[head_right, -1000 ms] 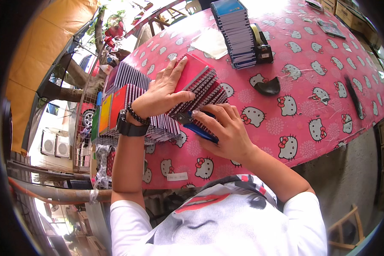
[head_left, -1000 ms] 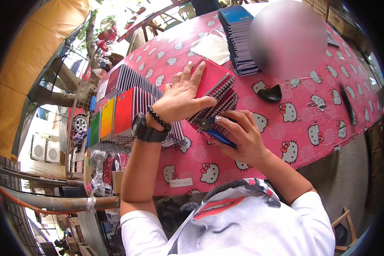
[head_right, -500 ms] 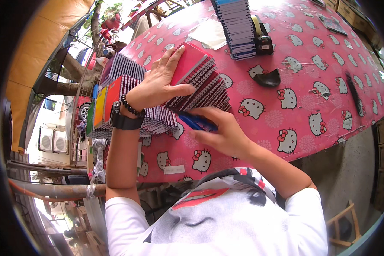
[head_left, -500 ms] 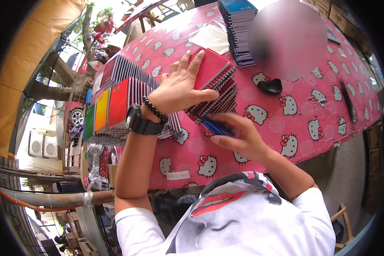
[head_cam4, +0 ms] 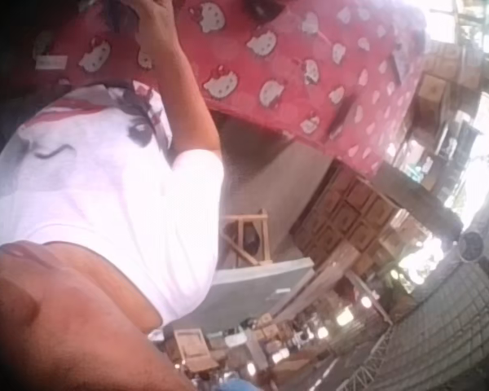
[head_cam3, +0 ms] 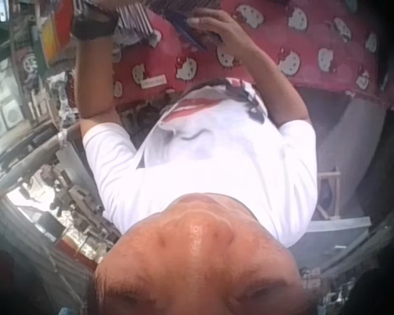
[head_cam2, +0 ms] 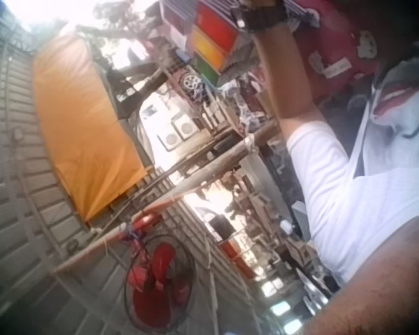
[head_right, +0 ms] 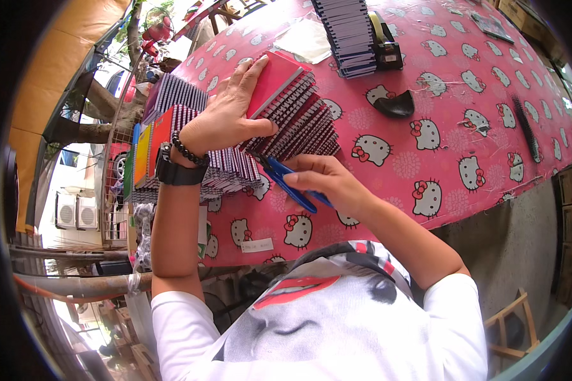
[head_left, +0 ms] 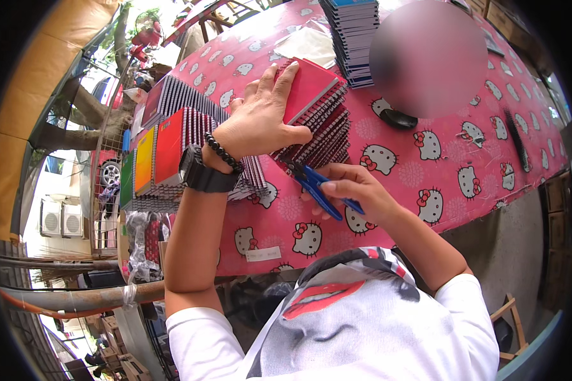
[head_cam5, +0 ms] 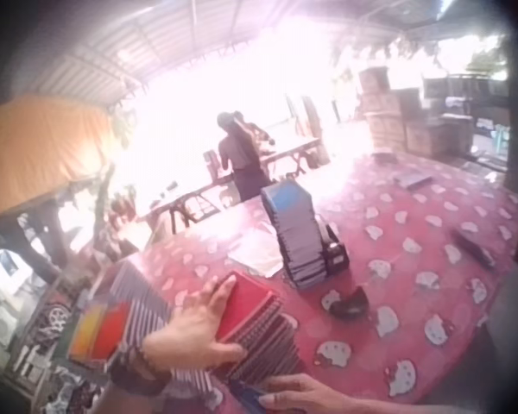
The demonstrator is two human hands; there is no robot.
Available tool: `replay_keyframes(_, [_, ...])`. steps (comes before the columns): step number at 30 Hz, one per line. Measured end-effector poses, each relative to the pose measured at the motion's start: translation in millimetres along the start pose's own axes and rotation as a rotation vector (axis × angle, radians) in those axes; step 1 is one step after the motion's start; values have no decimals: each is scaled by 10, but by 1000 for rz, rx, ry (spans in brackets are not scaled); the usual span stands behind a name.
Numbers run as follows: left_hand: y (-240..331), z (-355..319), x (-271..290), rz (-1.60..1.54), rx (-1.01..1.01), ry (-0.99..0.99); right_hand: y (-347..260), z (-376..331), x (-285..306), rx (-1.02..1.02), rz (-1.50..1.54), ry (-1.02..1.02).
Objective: The person trims the spiral bindings of a stack of notebooks using pliers, then aligns and stacks the notebooks on a table.
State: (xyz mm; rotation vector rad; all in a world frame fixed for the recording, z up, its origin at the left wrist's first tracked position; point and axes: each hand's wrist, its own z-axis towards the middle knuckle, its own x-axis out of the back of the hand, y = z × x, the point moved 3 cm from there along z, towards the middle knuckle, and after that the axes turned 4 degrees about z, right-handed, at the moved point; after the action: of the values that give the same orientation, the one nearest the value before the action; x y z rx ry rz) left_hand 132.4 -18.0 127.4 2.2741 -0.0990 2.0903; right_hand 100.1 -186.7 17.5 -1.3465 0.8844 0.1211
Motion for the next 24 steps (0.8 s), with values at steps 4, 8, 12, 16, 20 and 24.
replay_keyframes(4, [4,-2,11,-3,-22,32,-79,-47,-69,674,-1052,289])
replay_keyframes(8, [-14,16,6,-48,-22,41,-78,-50,-98,884,-1401,403])
replay_keyframes(12, [-80,57,-43,-69,-61,90,-73,44,60,570,-915,216])
replay_keyframes(16, [-63,55,-52,-66,-76,124,85,49,112,-113,70,-3])
replay_keyframes(20, [-112,28,-44,-70,-71,143,-51,-75,-72,546,-931,298])
replay_keyframes(24, [-73,58,-49,-72,-80,150,-62,-92,-114,763,-1331,361])
